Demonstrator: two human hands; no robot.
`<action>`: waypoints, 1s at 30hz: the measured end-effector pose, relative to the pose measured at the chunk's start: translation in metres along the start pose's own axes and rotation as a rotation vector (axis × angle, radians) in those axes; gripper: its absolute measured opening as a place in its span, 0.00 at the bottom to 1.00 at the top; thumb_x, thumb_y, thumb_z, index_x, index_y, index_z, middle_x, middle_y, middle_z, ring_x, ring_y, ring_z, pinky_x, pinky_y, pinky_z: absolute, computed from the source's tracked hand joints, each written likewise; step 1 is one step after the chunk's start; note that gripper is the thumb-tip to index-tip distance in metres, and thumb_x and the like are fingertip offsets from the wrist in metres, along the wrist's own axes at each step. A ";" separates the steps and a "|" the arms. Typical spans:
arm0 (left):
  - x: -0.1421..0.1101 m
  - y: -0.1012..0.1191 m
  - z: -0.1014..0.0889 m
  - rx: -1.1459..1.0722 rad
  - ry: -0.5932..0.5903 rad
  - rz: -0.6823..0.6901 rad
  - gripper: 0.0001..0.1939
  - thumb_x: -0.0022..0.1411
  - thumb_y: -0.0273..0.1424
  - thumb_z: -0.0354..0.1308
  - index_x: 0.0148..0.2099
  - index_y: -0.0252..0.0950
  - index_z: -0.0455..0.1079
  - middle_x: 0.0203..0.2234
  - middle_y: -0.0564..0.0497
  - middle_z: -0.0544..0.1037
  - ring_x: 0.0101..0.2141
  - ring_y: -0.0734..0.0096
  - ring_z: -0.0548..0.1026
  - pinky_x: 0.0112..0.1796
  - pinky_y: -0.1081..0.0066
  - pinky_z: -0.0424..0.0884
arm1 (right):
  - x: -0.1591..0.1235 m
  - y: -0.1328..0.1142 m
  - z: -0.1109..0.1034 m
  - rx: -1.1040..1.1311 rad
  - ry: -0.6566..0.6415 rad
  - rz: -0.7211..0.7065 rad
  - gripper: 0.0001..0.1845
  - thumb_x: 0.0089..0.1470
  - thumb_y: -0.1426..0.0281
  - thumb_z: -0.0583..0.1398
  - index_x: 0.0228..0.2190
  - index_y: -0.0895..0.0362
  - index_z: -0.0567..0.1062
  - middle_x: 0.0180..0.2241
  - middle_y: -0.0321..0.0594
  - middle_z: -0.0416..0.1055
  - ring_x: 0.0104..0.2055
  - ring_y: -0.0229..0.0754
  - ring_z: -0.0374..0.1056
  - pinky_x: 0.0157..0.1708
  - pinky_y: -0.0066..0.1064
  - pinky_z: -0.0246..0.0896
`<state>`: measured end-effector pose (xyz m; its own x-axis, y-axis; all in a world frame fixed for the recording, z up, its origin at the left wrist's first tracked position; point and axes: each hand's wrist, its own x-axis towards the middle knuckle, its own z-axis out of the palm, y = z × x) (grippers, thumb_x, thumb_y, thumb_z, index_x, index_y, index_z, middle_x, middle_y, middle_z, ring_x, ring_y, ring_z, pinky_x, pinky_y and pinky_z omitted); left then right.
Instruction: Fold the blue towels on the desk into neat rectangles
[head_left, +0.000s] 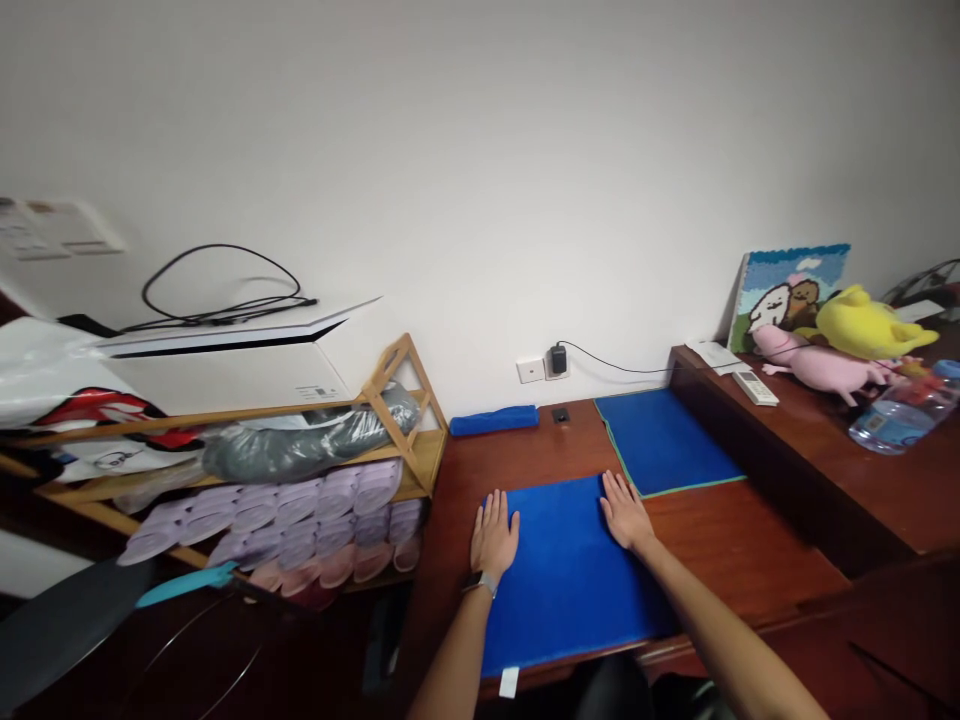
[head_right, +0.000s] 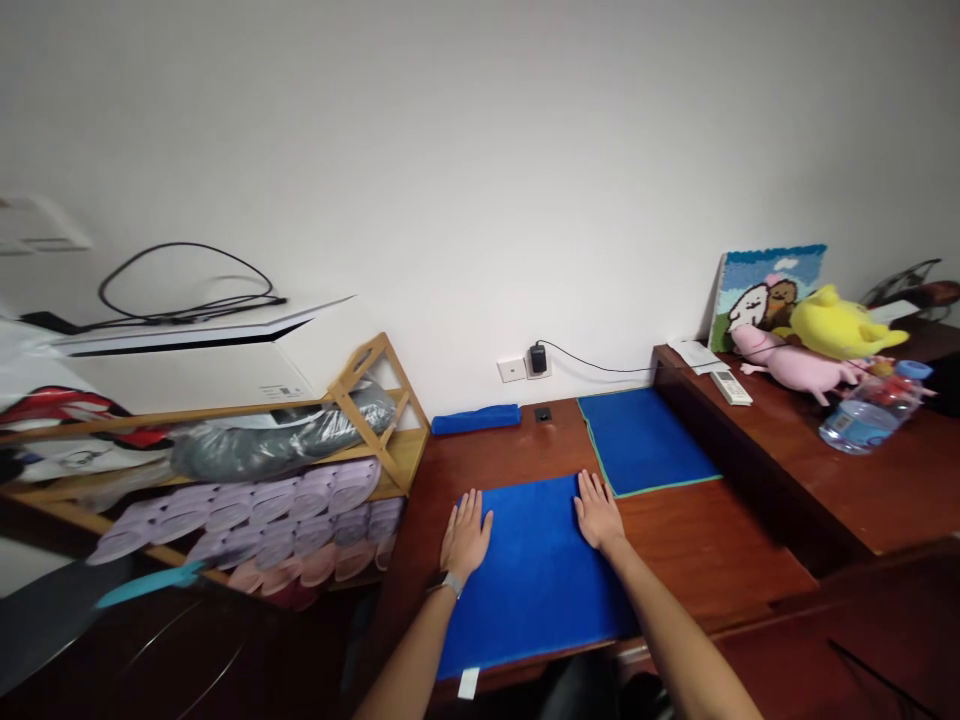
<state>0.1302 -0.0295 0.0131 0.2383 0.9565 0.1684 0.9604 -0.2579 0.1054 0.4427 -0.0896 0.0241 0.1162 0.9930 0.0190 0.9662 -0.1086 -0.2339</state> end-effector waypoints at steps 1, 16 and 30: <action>0.000 0.000 -0.001 -0.005 0.010 -0.001 0.33 0.76 0.41 0.37 0.75 0.30 0.55 0.72 0.39 0.58 0.72 0.56 0.55 0.70 0.52 0.53 | -0.013 0.001 -0.002 0.012 0.050 -0.017 0.34 0.72 0.61 0.37 0.74 0.57 0.47 0.75 0.40 0.44 0.77 0.46 0.38 0.74 0.47 0.34; -0.045 0.087 -0.031 -0.103 0.154 0.236 0.28 0.76 0.34 0.37 0.71 0.32 0.63 0.69 0.43 0.65 0.71 0.57 0.59 0.70 0.52 0.53 | -0.127 0.004 0.013 0.037 0.034 0.024 0.34 0.72 0.59 0.39 0.73 0.55 0.49 0.74 0.36 0.45 0.77 0.46 0.39 0.74 0.48 0.37; -0.098 0.121 -0.002 -0.127 -0.053 0.242 0.33 0.77 0.48 0.37 0.76 0.39 0.53 0.73 0.45 0.56 0.72 0.57 0.54 0.70 0.50 0.54 | -0.128 0.002 0.007 0.010 -0.020 0.019 0.34 0.71 0.61 0.39 0.73 0.55 0.49 0.74 0.35 0.43 0.77 0.46 0.38 0.74 0.48 0.35</action>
<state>0.2230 -0.1552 0.0109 0.4692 0.8698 0.1524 0.8495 -0.4917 0.1913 0.4286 -0.2165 0.0144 0.1297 0.9915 -0.0052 0.9615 -0.1270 -0.2437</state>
